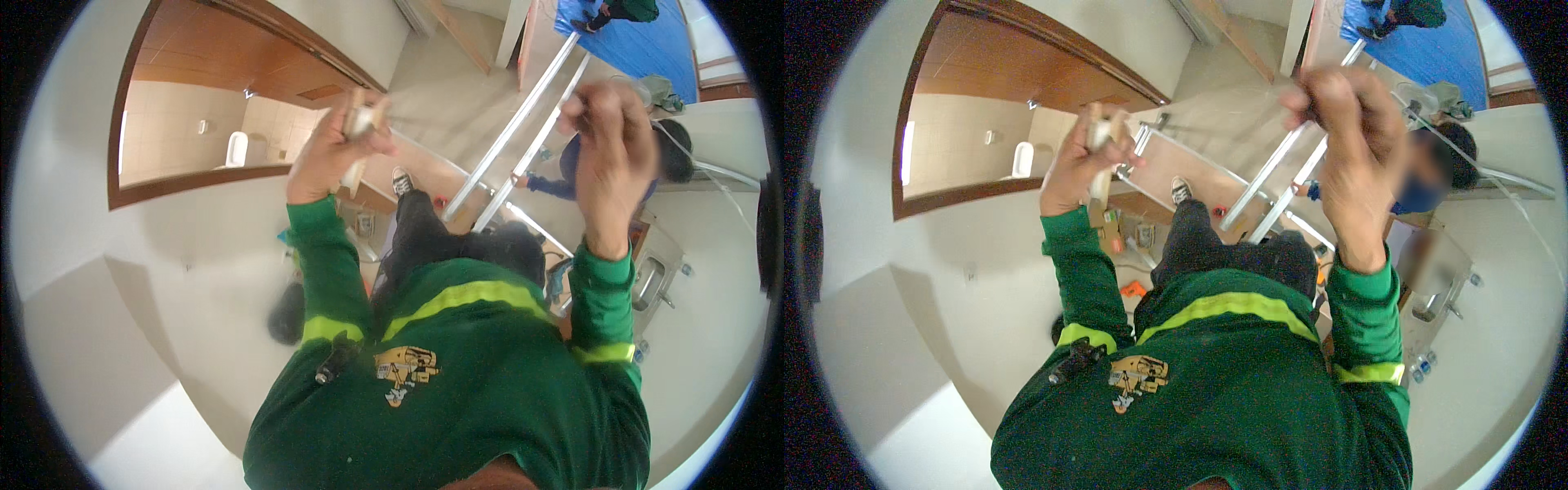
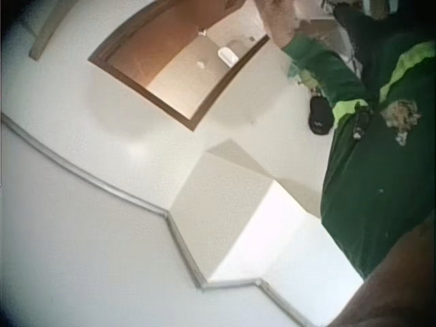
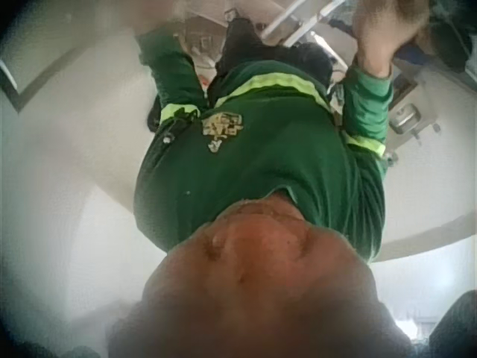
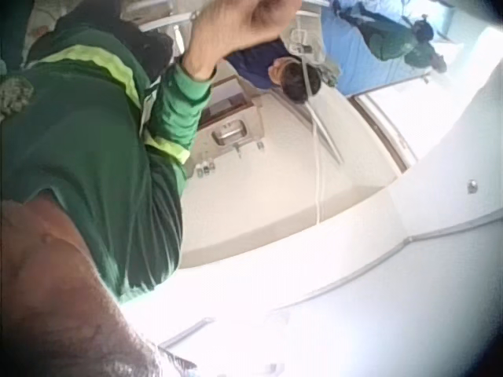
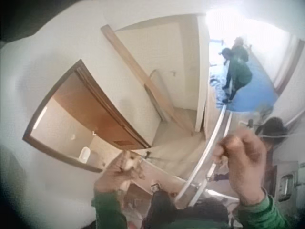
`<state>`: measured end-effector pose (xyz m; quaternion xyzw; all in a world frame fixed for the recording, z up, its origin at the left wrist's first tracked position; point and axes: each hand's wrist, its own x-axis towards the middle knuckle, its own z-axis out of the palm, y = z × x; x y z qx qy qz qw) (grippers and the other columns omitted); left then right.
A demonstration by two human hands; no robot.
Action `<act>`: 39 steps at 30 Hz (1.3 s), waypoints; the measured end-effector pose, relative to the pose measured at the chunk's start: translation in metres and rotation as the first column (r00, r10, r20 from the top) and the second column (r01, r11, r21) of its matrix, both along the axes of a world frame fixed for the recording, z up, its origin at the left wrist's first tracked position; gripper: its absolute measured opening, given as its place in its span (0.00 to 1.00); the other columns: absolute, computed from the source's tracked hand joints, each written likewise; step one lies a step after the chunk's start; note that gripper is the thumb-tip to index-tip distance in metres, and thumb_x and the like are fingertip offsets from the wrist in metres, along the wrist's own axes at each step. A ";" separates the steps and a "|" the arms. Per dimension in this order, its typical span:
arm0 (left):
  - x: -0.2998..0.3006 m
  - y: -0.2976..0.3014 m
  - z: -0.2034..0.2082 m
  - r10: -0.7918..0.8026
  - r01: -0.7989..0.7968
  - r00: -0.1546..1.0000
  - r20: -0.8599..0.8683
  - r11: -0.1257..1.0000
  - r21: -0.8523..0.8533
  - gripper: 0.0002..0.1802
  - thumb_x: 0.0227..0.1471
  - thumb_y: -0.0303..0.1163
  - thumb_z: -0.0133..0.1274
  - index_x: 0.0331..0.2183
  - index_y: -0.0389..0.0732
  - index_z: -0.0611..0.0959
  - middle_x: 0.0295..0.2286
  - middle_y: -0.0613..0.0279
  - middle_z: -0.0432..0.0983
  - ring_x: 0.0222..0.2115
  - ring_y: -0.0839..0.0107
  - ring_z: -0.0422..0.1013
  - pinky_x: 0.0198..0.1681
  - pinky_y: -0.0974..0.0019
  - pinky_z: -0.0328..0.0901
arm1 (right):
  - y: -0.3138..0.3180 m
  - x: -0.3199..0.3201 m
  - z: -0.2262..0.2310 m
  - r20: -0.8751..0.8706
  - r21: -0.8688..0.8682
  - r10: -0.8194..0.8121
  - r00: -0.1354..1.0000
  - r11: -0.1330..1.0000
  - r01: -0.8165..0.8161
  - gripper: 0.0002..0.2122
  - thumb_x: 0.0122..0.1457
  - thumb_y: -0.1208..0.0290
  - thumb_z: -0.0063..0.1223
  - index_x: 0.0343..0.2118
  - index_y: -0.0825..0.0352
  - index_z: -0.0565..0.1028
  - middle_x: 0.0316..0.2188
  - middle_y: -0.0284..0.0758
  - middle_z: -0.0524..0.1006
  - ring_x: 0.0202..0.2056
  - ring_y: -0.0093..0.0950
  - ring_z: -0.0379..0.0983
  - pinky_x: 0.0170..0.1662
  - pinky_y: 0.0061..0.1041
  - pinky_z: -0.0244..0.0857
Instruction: The person uses a caulking gun to apply sealant along a ceiling track, then secures the track with a cordless drill. They also handle a small white plastic piece and a thin wire, possibly for alignment or fastening.
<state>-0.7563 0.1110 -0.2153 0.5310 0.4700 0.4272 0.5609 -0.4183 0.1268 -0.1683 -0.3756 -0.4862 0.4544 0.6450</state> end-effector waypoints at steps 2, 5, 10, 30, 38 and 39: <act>-0.007 0.026 0.017 -0.010 0.020 0.932 -0.361 1.000 0.023 0.26 0.60 0.34 0.63 0.57 0.39 0.75 0.43 0.56 0.80 0.34 0.70 0.77 0.39 0.62 0.76 | 0.000 -0.011 -0.010 -0.078 -0.065 -0.073 0.994 0.996 0.068 0.10 0.73 0.68 0.52 0.43 0.71 0.78 0.36 0.36 0.80 0.34 0.23 0.76 0.38 0.23 0.71; -0.039 0.062 0.010 -0.008 -0.035 0.939 -0.345 0.992 -0.120 0.29 0.60 0.37 0.64 0.57 0.36 0.75 0.44 0.50 0.82 0.31 0.71 0.78 0.36 0.67 0.73 | 0.009 -0.039 -0.020 -0.124 -0.184 -0.158 0.980 0.974 0.134 0.11 0.73 0.65 0.53 0.43 0.70 0.77 0.38 0.36 0.78 0.36 0.23 0.74 0.38 0.23 0.70; -0.087 0.095 -0.046 -0.114 0.181 0.932 -0.343 0.969 0.170 0.30 0.57 0.43 0.65 0.57 0.41 0.77 0.40 0.50 0.83 0.33 0.63 0.79 0.40 0.60 0.71 | 0.030 -0.112 -0.033 0.014 -0.279 -0.214 0.977 0.937 0.209 0.12 0.73 0.63 0.53 0.43 0.69 0.76 0.34 0.33 0.75 0.33 0.25 0.72 0.38 0.24 0.68; -0.135 0.148 -0.064 0.638 0.083 0.084 0.765 0.761 -0.644 0.32 0.63 0.62 0.51 0.51 0.43 0.73 0.27 0.70 0.67 0.32 0.75 0.70 0.40 0.66 0.72 | 0.014 -0.201 -0.025 0.123 -0.515 -0.386 0.914 0.763 0.391 0.12 0.74 0.57 0.51 0.41 0.63 0.75 0.33 0.28 0.73 0.33 0.22 0.69 0.38 0.26 0.65; -0.223 0.135 -0.090 0.233 0.157 0.613 0.755 0.901 -0.405 0.27 0.66 0.60 0.51 0.42 0.43 0.76 0.27 0.66 0.68 0.33 0.67 0.74 0.43 0.57 0.75 | 0.014 -0.222 -0.037 0.003 -0.579 -0.299 0.954 0.777 0.245 0.13 0.73 0.57 0.52 0.39 0.64 0.75 0.31 0.29 0.73 0.32 0.23 0.68 0.38 0.27 0.64; -0.225 0.132 -0.085 0.122 0.163 0.756 0.643 0.916 -0.366 0.26 0.66 0.59 0.51 0.40 0.43 0.77 0.27 0.66 0.69 0.33 0.66 0.75 0.44 0.55 0.75 | 0.016 -0.221 -0.042 -0.009 -0.572 -0.283 0.959 0.788 0.228 0.13 0.73 0.57 0.52 0.40 0.64 0.75 0.31 0.29 0.73 0.32 0.23 0.69 0.38 0.27 0.65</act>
